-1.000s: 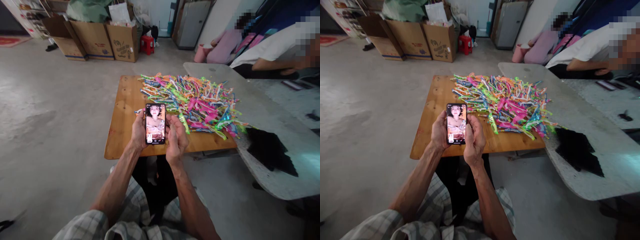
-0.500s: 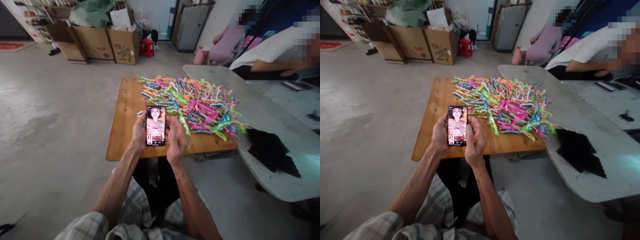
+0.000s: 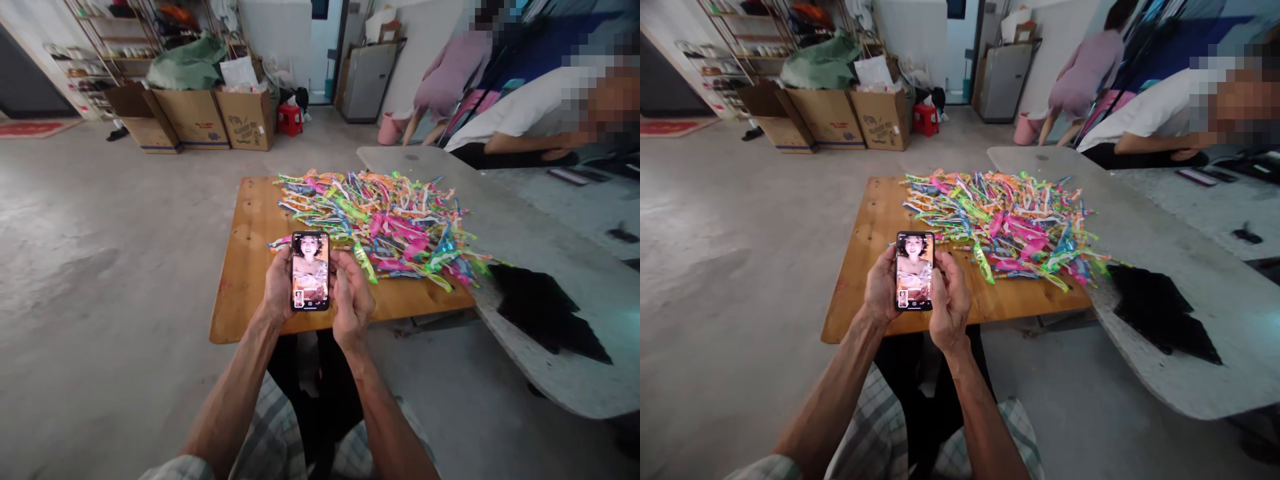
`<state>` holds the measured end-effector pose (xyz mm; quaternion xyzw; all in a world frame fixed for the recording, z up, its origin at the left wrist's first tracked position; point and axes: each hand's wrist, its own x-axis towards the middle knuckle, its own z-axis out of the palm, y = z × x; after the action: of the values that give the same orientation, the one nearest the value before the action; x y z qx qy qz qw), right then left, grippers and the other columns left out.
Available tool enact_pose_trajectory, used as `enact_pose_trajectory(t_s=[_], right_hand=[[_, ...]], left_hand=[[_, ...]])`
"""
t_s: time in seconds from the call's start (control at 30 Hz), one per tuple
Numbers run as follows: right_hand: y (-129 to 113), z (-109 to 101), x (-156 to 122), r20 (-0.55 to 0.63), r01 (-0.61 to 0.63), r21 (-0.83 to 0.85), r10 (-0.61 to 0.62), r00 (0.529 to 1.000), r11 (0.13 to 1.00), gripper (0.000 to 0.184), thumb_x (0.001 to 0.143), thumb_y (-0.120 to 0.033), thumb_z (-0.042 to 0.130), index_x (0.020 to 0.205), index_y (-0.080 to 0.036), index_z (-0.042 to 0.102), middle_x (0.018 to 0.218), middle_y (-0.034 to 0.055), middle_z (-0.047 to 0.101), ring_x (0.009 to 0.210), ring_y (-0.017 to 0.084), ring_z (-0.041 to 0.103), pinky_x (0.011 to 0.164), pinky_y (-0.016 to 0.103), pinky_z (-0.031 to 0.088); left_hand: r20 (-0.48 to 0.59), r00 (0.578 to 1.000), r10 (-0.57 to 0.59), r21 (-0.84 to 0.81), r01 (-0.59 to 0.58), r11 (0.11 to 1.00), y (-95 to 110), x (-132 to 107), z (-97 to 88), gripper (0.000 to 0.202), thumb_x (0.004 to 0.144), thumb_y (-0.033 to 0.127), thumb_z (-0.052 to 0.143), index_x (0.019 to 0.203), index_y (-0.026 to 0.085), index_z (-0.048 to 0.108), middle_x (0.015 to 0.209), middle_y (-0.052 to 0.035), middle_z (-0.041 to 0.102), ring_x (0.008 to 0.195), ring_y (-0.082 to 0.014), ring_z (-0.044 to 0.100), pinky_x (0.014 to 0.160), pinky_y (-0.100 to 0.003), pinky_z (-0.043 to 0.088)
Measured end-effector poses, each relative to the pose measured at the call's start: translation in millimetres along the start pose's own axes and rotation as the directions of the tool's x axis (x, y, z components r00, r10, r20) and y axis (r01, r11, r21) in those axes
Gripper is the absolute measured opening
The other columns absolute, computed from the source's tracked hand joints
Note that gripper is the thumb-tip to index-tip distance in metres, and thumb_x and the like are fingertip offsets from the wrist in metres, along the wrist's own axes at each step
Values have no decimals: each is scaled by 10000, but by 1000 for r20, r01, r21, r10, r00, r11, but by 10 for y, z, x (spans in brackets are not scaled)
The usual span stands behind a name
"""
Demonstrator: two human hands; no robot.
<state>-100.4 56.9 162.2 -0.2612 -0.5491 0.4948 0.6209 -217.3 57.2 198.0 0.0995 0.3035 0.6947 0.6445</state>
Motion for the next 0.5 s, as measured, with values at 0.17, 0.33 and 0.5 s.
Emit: enact_pose_trajectory(t_s=[0.17, 0.33, 0.5], right_hand=[[-8, -20, -3, -4, -19, 7, 19, 1000, 1000, 395, 1019, -407, 509, 1375, -240, 546, 1367, 112, 604, 1217, 281, 628, 1068, 529, 516], [-5, -8, 0, -20, -8, 1, 8, 1000, 1000, 386, 1013, -396, 519, 1363, -240, 562, 1350, 109, 614, 1225, 279, 617, 1038, 511, 541], [-20, 6, -9, -16, -6, 19, 7, 1000, 1000, 367, 1012, -392, 523, 1341, -241, 579, 1344, 113, 615, 1213, 283, 626, 1046, 518, 538]], left_hand=[[-2, 1000, -10, -5, 10, 1000, -20, -10, 20, 445, 1013, 392, 392, 1076, 90, 713, 920, -116, 760, 847, -259, 737, 811, -387, 610], [13, 1000, -17, -15, 17, 1000, -27, -20, -8, 412, 999, 387, 433, 1108, 100, 707, 921, -110, 762, 835, -259, 739, 799, -382, 613], [7, 1000, -12, 7, 12, 1000, -28, -11, -34, 397, 980, 387, 451, 1035, 108, 728, 903, -122, 762, 813, -270, 740, 768, -392, 619]])
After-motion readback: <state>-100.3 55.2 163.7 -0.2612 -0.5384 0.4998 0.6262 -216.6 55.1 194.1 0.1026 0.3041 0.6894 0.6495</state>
